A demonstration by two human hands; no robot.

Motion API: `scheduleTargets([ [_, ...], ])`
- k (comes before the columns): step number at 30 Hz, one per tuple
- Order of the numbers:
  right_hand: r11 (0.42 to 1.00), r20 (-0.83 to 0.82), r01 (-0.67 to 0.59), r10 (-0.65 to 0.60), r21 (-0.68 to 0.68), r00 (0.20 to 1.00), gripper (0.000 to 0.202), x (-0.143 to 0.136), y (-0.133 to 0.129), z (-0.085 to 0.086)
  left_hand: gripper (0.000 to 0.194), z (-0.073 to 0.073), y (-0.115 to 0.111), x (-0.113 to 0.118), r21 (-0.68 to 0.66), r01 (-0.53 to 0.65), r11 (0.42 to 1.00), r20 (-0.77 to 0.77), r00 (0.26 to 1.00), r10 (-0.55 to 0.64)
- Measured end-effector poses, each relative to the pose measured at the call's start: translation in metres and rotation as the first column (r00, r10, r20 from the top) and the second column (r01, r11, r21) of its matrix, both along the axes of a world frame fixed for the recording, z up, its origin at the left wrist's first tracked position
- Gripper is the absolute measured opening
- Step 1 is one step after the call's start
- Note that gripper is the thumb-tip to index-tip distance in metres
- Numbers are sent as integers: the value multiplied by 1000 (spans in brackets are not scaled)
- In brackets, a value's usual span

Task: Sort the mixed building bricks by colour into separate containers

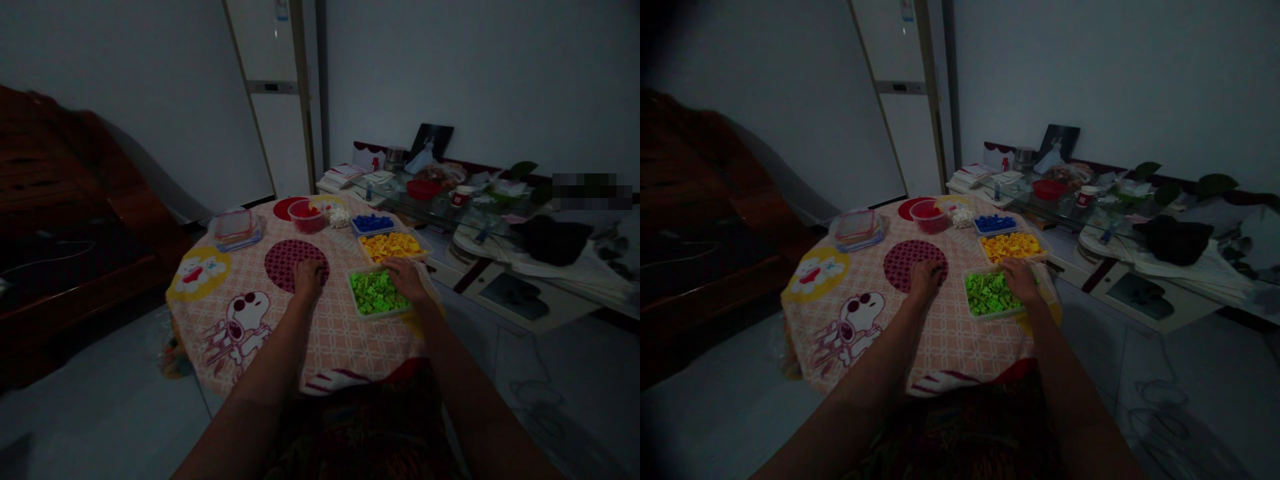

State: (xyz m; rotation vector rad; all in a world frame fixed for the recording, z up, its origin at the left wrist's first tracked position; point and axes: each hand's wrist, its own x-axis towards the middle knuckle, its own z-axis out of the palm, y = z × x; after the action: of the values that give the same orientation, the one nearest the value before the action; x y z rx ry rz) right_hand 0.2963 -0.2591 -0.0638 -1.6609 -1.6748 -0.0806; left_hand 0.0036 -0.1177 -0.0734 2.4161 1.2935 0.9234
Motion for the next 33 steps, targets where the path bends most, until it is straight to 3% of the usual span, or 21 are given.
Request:
scheduleTargets([
  [8,1000,-16,-13,13,0,1000,31,-1,-1,4,27,4,-4,1,53,-44,998,47,998,41],
  [19,1000,-6,-13,13,7,1000,33,-1,-1,2,20,11,-19,13,99,40,994,87,995,-48],
  [24,1000,-9,-13,13,-13,1000,33,-1,-1,2,23,12,-19,15,54,68,996,109,991,-74],
  [28,1000,-8,-5,5,-12,1000,32,-1,-1,2,30,18,-22,18,59,145,988,126,980,-151],
  [33,1000,2,-14,14,-17,1000,32,-1,-2,3,30,26,-38,32,140,332,933,117,930,-348],
])
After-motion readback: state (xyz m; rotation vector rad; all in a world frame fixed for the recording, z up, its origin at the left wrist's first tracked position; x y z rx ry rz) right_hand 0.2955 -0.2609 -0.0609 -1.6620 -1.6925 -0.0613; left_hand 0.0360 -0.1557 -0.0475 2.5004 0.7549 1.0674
